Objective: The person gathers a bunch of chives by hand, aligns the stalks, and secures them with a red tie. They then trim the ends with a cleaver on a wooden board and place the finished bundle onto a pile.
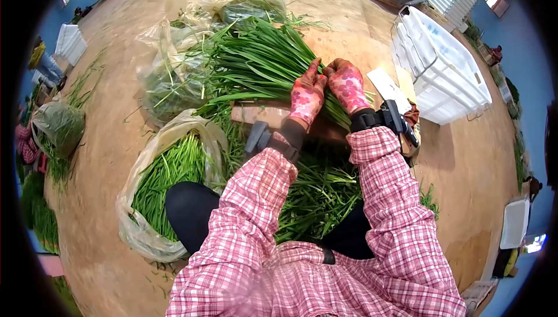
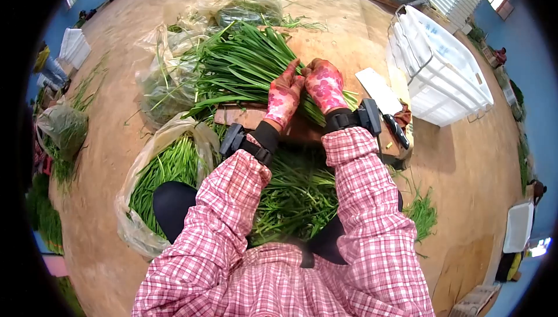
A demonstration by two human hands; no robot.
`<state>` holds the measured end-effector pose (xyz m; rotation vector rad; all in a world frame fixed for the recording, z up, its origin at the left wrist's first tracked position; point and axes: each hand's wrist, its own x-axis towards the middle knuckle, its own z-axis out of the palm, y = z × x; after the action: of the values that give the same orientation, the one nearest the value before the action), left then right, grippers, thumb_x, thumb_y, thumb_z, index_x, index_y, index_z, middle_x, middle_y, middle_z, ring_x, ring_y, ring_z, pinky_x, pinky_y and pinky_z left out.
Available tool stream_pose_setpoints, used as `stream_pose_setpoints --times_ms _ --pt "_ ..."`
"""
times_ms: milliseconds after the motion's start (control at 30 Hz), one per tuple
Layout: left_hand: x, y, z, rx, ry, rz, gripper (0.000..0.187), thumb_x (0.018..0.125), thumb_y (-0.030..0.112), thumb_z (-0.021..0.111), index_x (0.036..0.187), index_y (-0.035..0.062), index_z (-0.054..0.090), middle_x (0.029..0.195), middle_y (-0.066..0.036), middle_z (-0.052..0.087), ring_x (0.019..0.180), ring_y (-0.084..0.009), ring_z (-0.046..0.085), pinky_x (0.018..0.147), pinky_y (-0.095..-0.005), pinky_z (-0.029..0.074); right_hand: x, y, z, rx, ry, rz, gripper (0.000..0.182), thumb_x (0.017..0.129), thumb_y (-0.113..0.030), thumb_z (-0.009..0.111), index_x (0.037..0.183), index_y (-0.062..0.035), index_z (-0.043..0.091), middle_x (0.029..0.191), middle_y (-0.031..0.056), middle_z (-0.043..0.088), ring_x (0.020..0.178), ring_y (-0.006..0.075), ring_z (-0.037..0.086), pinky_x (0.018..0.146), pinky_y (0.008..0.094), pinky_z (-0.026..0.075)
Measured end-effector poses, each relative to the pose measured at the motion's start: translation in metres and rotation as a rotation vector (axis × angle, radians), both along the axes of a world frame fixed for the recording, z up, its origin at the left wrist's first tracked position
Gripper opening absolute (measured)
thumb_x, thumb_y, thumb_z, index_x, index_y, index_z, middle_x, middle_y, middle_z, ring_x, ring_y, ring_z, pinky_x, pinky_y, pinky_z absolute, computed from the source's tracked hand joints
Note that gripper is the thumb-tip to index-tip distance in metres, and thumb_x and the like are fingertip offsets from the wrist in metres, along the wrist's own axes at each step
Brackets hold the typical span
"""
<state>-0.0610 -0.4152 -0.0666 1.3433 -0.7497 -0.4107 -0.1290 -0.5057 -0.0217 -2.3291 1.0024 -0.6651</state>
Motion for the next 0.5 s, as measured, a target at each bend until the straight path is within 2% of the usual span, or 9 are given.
stream_pose_setpoints --times_ms 33,67,133,167,267,300,400,500 --pt "0.003 -0.004 -0.009 -0.005 0.044 -0.043 0.044 0.091 0.000 0.057 0.134 0.0034 0.051 0.098 -0.006 0.067 0.081 -0.0073 0.057 0.073 -0.0229 0.048 -0.001 0.003 -0.002 -0.084 0.016 -0.052 0.025 0.084 -0.024 0.066 0.090 -0.0004 0.067 0.084 0.0202 0.068 0.083 0.0358 0.066 0.074 0.0407 0.051" --pt "0.006 -0.014 -0.024 -0.109 0.021 -0.050 0.045 0.090 0.000 0.058 0.134 0.0031 0.051 0.092 -0.002 0.065 0.076 -0.0069 0.055 0.070 -0.0225 0.048 -0.002 0.006 -0.005 -0.107 0.008 -0.071 0.024 0.083 -0.024 0.066 0.089 -0.0006 0.067 0.084 0.0202 0.068 0.084 0.0363 0.066 0.075 0.0419 0.051" --pt "0.005 -0.006 -0.015 -0.068 0.100 -0.076 0.043 0.091 0.000 0.058 0.133 0.0008 0.051 0.090 -0.002 0.066 0.073 -0.0065 0.055 0.068 -0.0213 0.048 -0.001 0.007 -0.010 -0.153 -0.013 -0.104 0.024 0.082 -0.024 0.066 0.088 -0.0011 0.067 0.086 0.0201 0.068 0.086 0.0372 0.066 0.078 0.0444 0.050" --pt "0.005 -0.009 -0.021 -0.190 0.276 -0.114 0.042 0.091 0.001 0.058 0.132 -0.0008 0.051 0.090 -0.004 0.067 0.070 -0.0062 0.056 0.064 -0.0196 0.047 -0.002 0.003 -0.016 -0.117 -0.053 -0.068 0.024 0.082 -0.024 0.065 0.087 -0.0010 0.067 0.087 0.0212 0.067 0.086 0.0382 0.065 0.077 0.0454 0.050" --pt "-0.004 -0.005 -0.008 -0.290 0.451 -0.057 0.042 0.091 0.003 0.059 0.132 -0.0014 0.051 0.089 -0.004 0.067 0.068 -0.0059 0.056 0.059 -0.0187 0.045 -0.001 -0.003 -0.024 -0.096 -0.030 -0.078 0.023 0.082 -0.023 0.065 0.087 -0.0008 0.067 0.086 0.0215 0.067 0.087 0.0380 0.065 0.077 0.0455 0.051" --pt "-0.002 -0.001 -0.007 -0.160 0.259 -0.003 0.042 0.090 0.003 0.059 0.132 -0.0018 0.051 0.090 -0.004 0.068 0.066 -0.0066 0.056 0.057 -0.0193 0.045 0.000 0.000 -0.020 -0.079 -0.022 -0.106 0.023 0.083 -0.023 0.064 0.087 -0.0007 0.067 0.087 0.0209 0.068 0.087 0.0377 0.066 0.077 0.0452 0.051" --pt "-0.003 -0.003 0.005 -0.150 0.409 -0.024 0.041 0.090 0.003 0.061 0.130 -0.0013 0.053 0.085 -0.003 0.068 0.062 -0.0061 0.054 0.055 -0.0198 0.044 0.001 0.005 -0.011 0.035 0.015 -0.124 0.024 0.083 -0.024 0.066 0.089 -0.0002 0.066 0.087 0.0213 0.068 0.089 0.0382 0.065 0.078 0.0443 0.051" --pt "0.009 0.004 0.016 0.009 0.345 -0.154 0.028 0.092 0.006 0.058 0.120 0.0005 0.062 0.081 -0.001 0.067 0.056 -0.0047 0.050 0.048 -0.0196 0.040 0.000 0.001 -0.016 -0.059 0.012 -0.115 0.024 0.083 -0.023 0.066 0.091 -0.0005 0.066 0.090 0.0217 0.067 0.091 0.0384 0.064 0.080 0.0437 0.050"
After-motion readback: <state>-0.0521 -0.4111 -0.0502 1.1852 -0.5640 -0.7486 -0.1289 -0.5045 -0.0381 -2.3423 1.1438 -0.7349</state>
